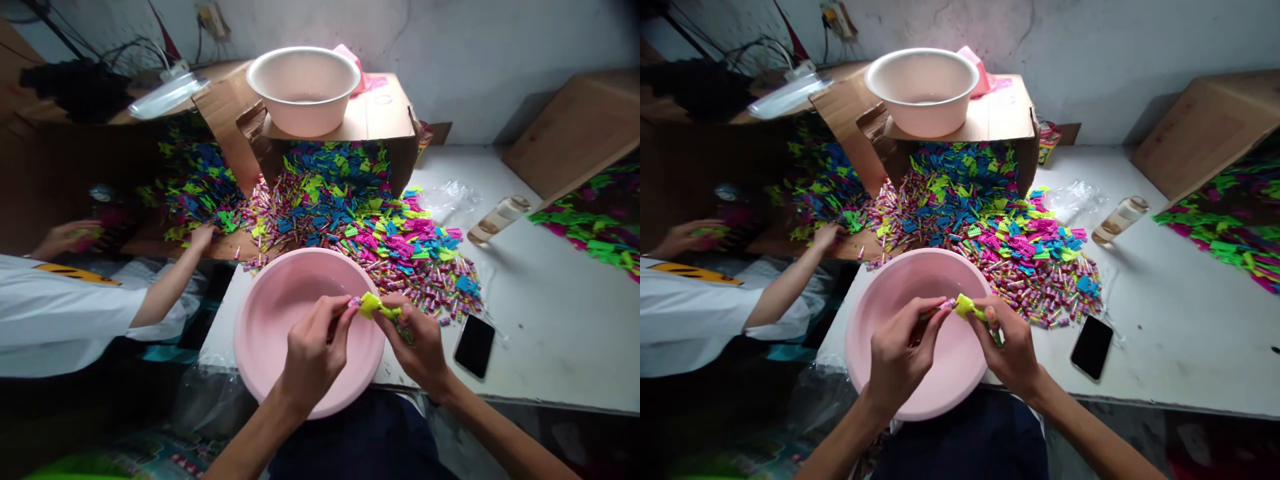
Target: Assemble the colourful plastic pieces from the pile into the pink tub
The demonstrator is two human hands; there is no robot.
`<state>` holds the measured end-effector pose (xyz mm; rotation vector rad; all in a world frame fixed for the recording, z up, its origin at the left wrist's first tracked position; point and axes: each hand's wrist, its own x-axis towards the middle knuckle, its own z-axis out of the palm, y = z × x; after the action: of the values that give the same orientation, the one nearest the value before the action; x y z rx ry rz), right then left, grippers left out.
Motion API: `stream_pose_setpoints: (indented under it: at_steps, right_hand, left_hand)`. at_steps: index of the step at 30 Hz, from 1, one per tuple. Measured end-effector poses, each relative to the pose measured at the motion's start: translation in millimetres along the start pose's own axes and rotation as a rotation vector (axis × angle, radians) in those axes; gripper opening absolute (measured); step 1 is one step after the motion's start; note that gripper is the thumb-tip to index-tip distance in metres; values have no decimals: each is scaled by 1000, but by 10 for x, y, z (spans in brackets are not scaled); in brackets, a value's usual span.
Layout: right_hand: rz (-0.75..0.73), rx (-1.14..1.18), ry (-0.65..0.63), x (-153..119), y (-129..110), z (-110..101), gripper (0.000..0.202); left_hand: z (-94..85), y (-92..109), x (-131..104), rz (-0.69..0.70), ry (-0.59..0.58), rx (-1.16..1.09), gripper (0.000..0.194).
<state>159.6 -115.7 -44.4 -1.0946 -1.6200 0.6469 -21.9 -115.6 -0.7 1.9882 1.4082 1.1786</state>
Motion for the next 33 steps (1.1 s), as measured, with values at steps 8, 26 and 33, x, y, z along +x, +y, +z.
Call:
stream_pose_setpoints:
  at_steps: [8,26,33]
  right_hand:
    - [-44,113,-164,-16,114,-55,11]
    - [71,-164,-479,680,941,664,38]
    - [281,-537,-170,1678,2085,231,49]
  left_hand:
    - [-288,-70,120,-212,-352,-243,17]
    - [-191,-1014,-99,-1173,317,-1028,20]
    - [152,-1277,-454,-1422,358,-1108,60]
